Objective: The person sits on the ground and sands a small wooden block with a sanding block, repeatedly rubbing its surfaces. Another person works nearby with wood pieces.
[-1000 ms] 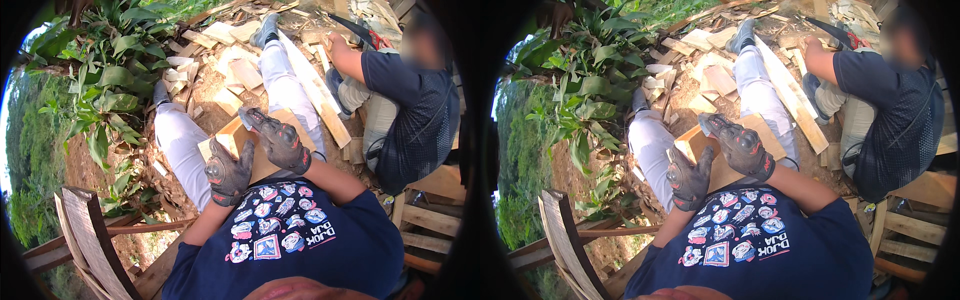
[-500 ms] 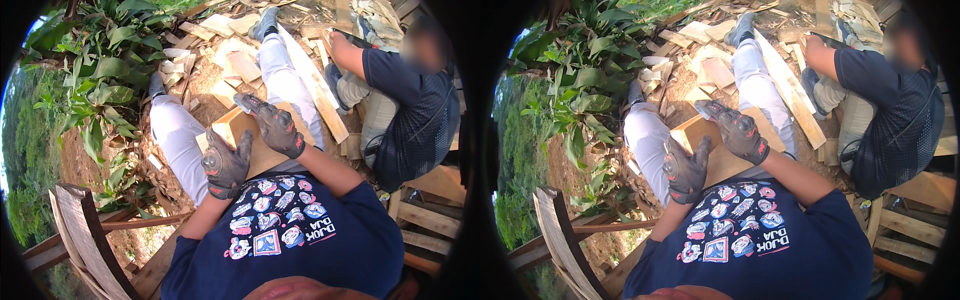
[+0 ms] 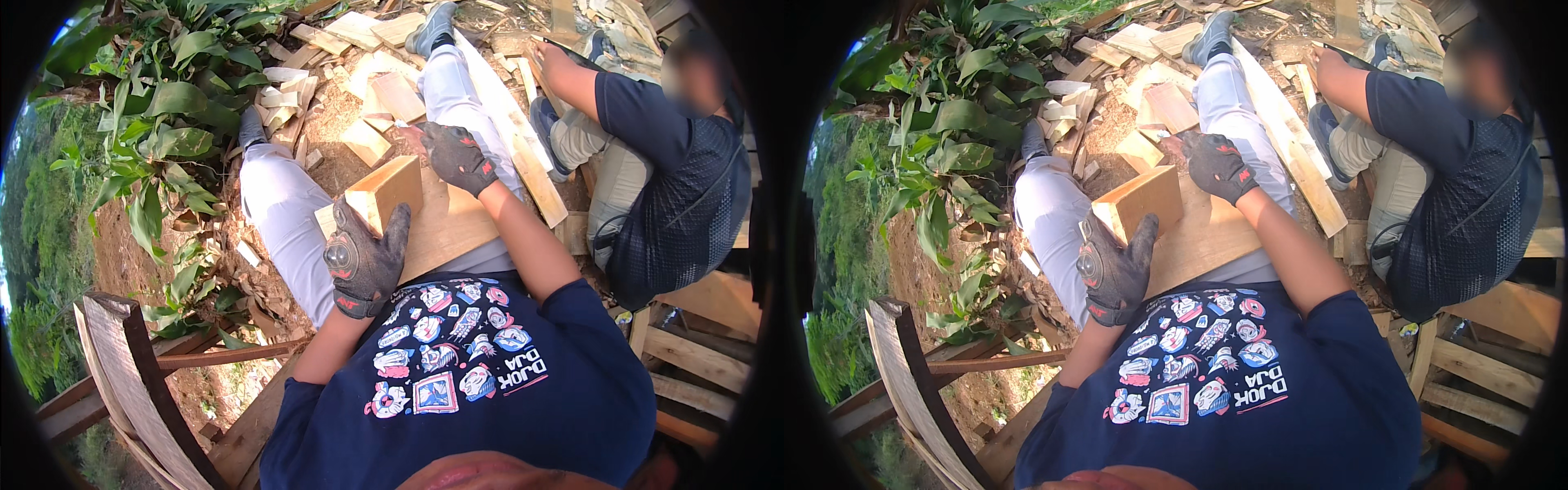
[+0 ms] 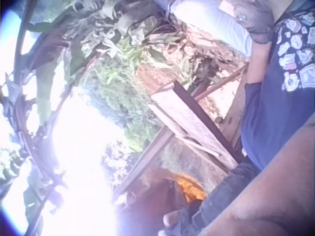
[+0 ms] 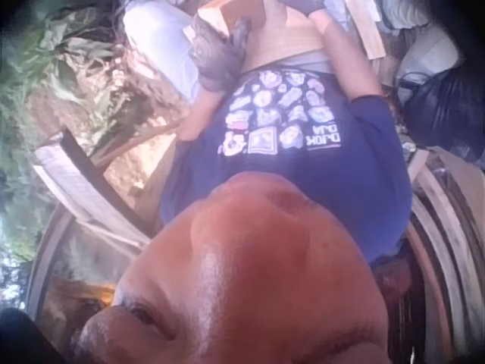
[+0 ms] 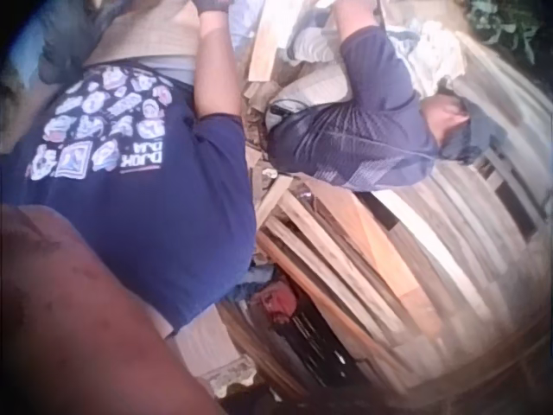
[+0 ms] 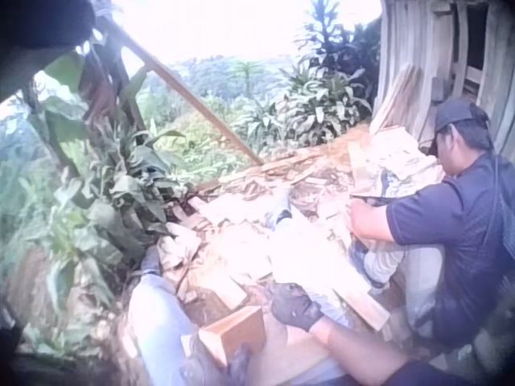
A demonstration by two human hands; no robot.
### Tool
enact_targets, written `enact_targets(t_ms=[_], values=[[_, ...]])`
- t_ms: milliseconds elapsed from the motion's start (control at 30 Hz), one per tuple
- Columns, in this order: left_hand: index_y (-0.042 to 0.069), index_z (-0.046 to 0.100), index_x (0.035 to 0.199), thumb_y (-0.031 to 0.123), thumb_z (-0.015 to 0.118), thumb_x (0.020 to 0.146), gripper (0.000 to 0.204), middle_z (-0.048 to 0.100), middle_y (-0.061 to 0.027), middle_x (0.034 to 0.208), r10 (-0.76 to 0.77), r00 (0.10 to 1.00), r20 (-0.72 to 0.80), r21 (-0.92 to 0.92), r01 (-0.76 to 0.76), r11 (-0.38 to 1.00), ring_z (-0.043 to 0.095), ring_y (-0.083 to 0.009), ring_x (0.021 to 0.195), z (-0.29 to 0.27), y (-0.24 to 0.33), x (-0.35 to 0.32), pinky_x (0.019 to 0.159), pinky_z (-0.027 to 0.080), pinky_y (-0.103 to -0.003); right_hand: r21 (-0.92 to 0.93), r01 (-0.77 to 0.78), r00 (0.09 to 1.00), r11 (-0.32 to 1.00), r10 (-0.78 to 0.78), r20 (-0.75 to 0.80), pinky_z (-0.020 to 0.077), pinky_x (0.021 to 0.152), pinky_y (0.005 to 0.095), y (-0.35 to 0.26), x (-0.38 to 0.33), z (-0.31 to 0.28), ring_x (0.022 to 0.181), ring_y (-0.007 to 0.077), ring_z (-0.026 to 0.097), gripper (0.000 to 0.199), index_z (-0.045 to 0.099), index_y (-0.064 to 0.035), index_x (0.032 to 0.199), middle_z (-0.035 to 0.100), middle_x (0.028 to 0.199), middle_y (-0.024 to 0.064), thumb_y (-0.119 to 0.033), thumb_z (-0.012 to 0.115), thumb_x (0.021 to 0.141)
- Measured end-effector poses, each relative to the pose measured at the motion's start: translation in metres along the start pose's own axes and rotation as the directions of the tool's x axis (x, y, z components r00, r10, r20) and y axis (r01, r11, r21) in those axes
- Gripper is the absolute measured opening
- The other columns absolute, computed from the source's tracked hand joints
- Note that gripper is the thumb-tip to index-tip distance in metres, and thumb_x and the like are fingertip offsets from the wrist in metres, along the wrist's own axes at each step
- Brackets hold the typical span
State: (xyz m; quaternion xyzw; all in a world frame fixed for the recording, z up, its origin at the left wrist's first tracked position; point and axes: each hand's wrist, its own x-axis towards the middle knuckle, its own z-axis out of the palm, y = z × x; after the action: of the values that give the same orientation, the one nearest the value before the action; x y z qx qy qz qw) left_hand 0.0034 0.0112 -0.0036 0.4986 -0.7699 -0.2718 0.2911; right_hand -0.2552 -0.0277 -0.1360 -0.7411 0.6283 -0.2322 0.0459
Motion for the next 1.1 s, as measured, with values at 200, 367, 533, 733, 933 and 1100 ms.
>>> enact_targets(t_ms=[200,367,533,733,933,1100], values=[[-0.005,0.056,0.135,0.027,0.086,0.094,0.060,0.073,-0.0252,0.108,-0.092,0.995,0.038,-0.061,0.094,0.994,0.077,-0.0400,0.095,-0.019,0.006,-0.005,0.080,0.060,-0.048,0.265,-0.009,0.906,0.964,-0.104,0.410,0.0576,0.085,0.0536,-0.010,0.036,0.042,0.098,0.0433,0.074,0.023,0.070,-0.0131,0.113,0.075,0.102,0.0200,-0.029,0.055,0.104],[-0.007,0.056,0.134,0.027,0.086,0.094,0.060,0.073,-0.0255,0.109,-0.095,0.992,0.081,-0.042,0.099,0.994,0.076,-0.0400,0.095,-0.030,0.008,-0.011,0.080,0.059,-0.047,0.118,0.004,0.930,0.993,-0.046,0.364,0.0574,0.082,0.0546,-0.022,0.013,0.036,0.097,0.0426,0.074,0.021,0.069,-0.0147,0.111,0.074,0.097,0.0194,-0.029,0.058,0.102],[-0.009,0.054,0.136,0.030,0.086,0.093,0.066,0.071,-0.0267,0.105,0.079,0.992,0.100,0.068,-0.086,0.994,0.075,-0.0422,0.087,-0.021,-0.001,-0.016,0.074,0.059,-0.049,0.144,-0.105,0.948,0.984,0.056,0.312,0.0573,0.086,0.0547,-0.002,-0.015,0.056,0.098,0.0460,0.073,0.027,0.071,-0.0137,0.119,0.076,0.102,0.0226,-0.030,0.055,0.105],[-0.009,0.054,0.137,0.035,0.085,0.092,0.070,0.071,-0.0262,0.103,0.092,0.993,0.079,0.131,-0.102,0.986,0.074,-0.0434,0.082,-0.008,0.007,-0.016,0.071,0.059,-0.050,0.224,-0.412,0.905,0.883,0.425,-0.008,0.0580,0.091,0.0500,-0.025,-0.019,-0.021,0.106,0.0440,0.073,0.042,0.068,-0.0035,0.138,0.076,0.119,0.0246,-0.028,0.050,0.109],[-0.006,0.054,0.134,0.030,0.086,0.091,0.065,0.070,-0.0246,0.100,0.055,0.986,0.155,0.172,-0.082,0.982,0.073,-0.0423,0.082,-0.004,0.028,-0.022,0.070,0.058,-0.050,0.328,-0.109,0.986,0.938,0.144,-0.084,0.0594,0.103,0.0418,-0.083,-0.064,-0.059,0.122,0.0391,0.072,0.050,0.062,-0.0070,0.150,0.071,0.140,0.0211,0.001,0.055,0.102],[-0.008,0.052,0.138,0.031,0.085,0.092,0.069,0.070,-0.0259,0.103,0.078,0.989,0.124,0.167,-0.098,0.981,0.074,-0.0436,0.083,0.004,0.028,-0.024,0.071,0.058,-0.051,0.497,0.015,0.967,0.868,0.115,-0.229,0.0580,0.108,0.0446,-0.128,-0.068,-0.089,0.131,0.0363,0.069,0.053,0.060,-0.0051,0.153,0.069,0.146,0.0154,0.005,0.057,0.100]])
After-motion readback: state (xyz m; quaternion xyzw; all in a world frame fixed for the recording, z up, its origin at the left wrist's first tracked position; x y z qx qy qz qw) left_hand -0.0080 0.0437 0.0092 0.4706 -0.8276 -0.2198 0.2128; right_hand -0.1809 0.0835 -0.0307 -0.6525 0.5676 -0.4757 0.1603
